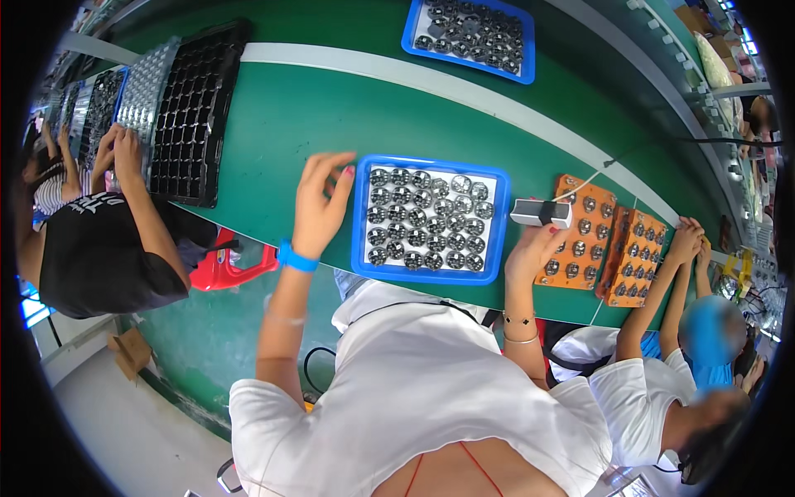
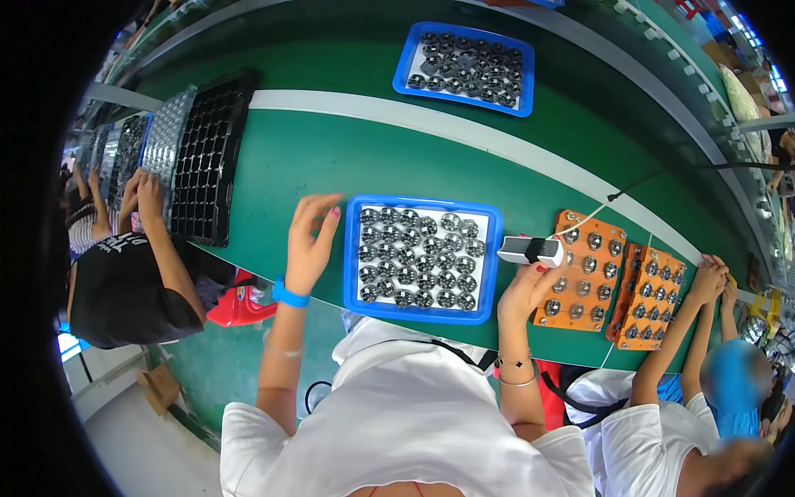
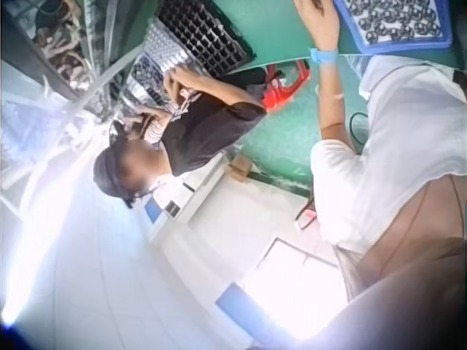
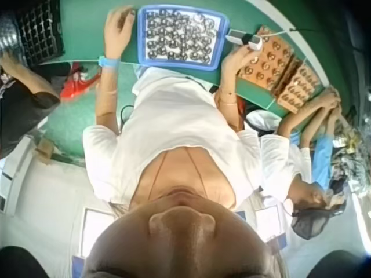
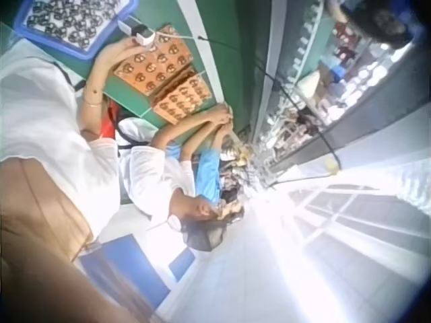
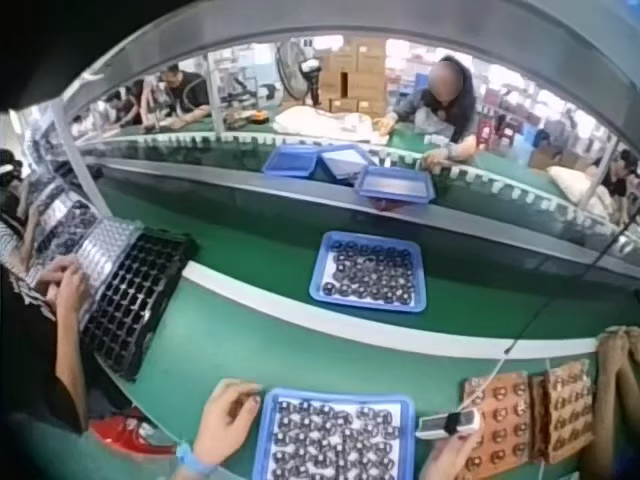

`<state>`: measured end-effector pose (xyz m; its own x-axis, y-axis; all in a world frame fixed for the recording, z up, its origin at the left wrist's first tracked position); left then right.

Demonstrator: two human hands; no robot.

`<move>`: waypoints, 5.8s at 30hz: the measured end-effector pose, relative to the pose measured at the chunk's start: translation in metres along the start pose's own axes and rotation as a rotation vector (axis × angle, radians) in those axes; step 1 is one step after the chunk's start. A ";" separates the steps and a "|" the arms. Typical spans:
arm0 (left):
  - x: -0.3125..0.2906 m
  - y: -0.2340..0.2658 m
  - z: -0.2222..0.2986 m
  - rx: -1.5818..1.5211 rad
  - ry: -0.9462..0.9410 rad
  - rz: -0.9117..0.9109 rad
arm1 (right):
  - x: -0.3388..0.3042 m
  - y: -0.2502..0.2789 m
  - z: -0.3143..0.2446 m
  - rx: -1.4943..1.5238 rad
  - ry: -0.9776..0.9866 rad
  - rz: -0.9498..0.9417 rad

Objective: Inspecting electronic components by picking them from a tray and scanning them with a handheld scanner.

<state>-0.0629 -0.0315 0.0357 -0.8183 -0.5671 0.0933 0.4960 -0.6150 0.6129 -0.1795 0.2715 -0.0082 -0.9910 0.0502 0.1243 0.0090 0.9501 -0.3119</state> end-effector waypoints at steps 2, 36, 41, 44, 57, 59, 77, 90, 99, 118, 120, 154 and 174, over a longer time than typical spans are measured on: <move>0.024 -0.003 0.013 0.021 -0.052 -0.066 | -0.002 0.004 0.001 0.002 -0.003 -0.004; 0.012 -0.107 0.120 0.177 -0.802 -0.175 | 0.015 -0.020 -0.014 -0.216 0.059 -0.480; 0.015 -0.114 0.112 0.242 -0.794 -0.225 | 0.011 -0.009 -0.003 -0.150 0.025 -0.259; 0.017 -0.127 0.101 0.300 -0.781 -0.261 | 0.014 0.004 -0.005 0.035 -0.001 -0.098; -0.007 -0.116 0.109 0.280 -0.831 -0.294 | 0.004 0.000 -0.024 -0.301 0.052 -0.589; -0.007 -0.111 0.117 0.236 -0.846 -0.262 | 0.001 -0.004 -0.025 -0.317 0.080 -0.605; -0.006 -0.115 0.105 0.267 -0.806 -0.309 | -0.006 0.008 -0.036 -0.124 -0.004 -0.407; -0.029 -0.106 0.100 0.226 -0.798 -0.271 | -0.010 0.000 -0.044 -0.468 0.122 -0.717; -0.030 -0.099 0.107 0.104 -0.758 -0.182 | -0.017 -0.006 -0.044 -0.341 0.026 -0.642; -0.045 -0.106 0.100 0.291 -0.832 -0.405 | -0.031 0.018 -0.050 -0.372 -0.027 -0.654; -0.043 -0.101 0.106 0.151 -0.793 -0.353 | -0.032 0.012 -0.053 -0.418 0.013 -0.696; -0.067 -0.100 0.105 0.083 -0.808 -0.358 | -0.048 0.021 -0.066 -0.415 0.013 -0.711; -0.066 -0.079 0.089 0.268 -0.688 -0.394 | -0.046 0.032 -0.059 -0.232 -0.054 -0.579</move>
<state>-0.0736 0.1035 0.0508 -0.9552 0.1761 0.2379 0.1222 -0.4975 0.8588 -0.1260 0.3178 0.0319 -0.8490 -0.5030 0.1619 -0.5090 0.8608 0.0053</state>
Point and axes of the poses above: each hand's wrist, its own x-axis towards the middle knuckle, its own y-axis out of the back of the hand, z = x × y, the point moved 4 cm from there along x, towards the middle knuckle, and after that the axes turned 8 degrees about x, right-handed, at the moved point
